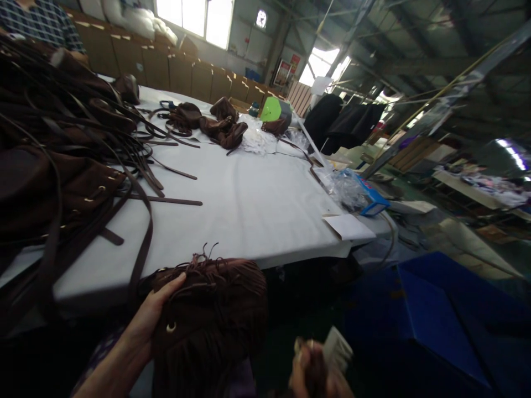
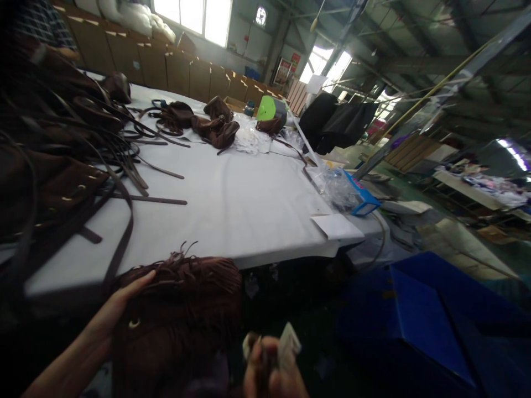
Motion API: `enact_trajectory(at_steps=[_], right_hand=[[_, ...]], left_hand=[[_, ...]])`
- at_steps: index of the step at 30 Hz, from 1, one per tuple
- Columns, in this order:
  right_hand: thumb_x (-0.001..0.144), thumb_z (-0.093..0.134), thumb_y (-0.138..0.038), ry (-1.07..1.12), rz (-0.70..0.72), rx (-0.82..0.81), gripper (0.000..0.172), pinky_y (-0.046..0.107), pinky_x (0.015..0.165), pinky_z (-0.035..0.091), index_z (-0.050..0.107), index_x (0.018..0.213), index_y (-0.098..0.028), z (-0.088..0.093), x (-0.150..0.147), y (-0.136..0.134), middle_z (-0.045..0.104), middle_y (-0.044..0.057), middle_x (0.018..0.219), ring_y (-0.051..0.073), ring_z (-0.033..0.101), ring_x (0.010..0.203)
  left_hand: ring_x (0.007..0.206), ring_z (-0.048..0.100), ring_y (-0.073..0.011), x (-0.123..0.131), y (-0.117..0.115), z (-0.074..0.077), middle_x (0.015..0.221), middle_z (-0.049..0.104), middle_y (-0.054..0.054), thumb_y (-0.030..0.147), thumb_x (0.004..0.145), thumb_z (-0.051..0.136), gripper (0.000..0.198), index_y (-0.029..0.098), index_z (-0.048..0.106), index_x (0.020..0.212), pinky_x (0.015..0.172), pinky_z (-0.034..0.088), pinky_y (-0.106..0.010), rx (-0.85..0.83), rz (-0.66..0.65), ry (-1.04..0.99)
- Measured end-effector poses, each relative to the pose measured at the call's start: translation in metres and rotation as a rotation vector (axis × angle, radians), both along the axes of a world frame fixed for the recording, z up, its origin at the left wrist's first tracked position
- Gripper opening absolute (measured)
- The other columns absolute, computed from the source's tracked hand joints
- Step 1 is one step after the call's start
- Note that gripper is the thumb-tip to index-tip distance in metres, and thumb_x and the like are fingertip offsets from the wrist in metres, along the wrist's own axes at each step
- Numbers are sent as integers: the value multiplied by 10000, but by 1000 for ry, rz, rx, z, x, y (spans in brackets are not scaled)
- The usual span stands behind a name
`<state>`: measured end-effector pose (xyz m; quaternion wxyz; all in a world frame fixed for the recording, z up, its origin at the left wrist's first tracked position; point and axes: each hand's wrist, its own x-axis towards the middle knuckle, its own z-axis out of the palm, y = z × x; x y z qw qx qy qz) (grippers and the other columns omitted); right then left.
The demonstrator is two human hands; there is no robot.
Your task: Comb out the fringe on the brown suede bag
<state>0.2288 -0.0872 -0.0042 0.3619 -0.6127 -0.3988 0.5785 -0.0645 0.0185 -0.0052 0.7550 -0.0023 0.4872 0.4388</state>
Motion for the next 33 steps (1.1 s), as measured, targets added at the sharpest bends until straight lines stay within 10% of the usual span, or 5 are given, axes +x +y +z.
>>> enact_trajectory(at_steps=[7,11,21,26,33], right_hand=[[580,758,-672,-309,-315,-157,586,230,363,235,606,853,-177,-83,19,1,515,-27,463,118,400,349],[733,566,-754,-295,-430,-38,676,243,418,365,547,1081,-175,-91,19,-1,541,-32,556,139,496,438],[916,360,-51,-1141,502,1065,524,292,561,468,342,1436,-117,-18,-73,64,679,48,728,183,632,606],[869,332,-34,-1483,371,607,516,256,499,429,494,1350,-131,-48,-26,90,663,65,667,176,613,542],[837,510,-580,-672,-104,314,509,281,439,444,694,1065,-163,-72,38,89,659,61,619,204,593,481]], left_hand=[[821,708,-318,-9,-19,-10,887,743,-122,151,675,767,410,108,636,1062,703,589,-375,112,-113,112],[804,698,-288,-3,-24,-11,893,733,-102,174,614,789,451,120,631,1033,663,566,-320,230,-188,130],[756,654,-232,30,-31,0,768,698,-36,135,609,730,316,141,648,914,625,511,-262,305,-259,320],[853,663,-281,44,-39,11,741,708,-40,154,641,707,314,148,668,953,730,529,-313,247,-267,323],[1057,623,-291,57,-34,0,1085,707,-67,133,664,683,405,168,663,1067,856,507,-314,272,-331,295]])
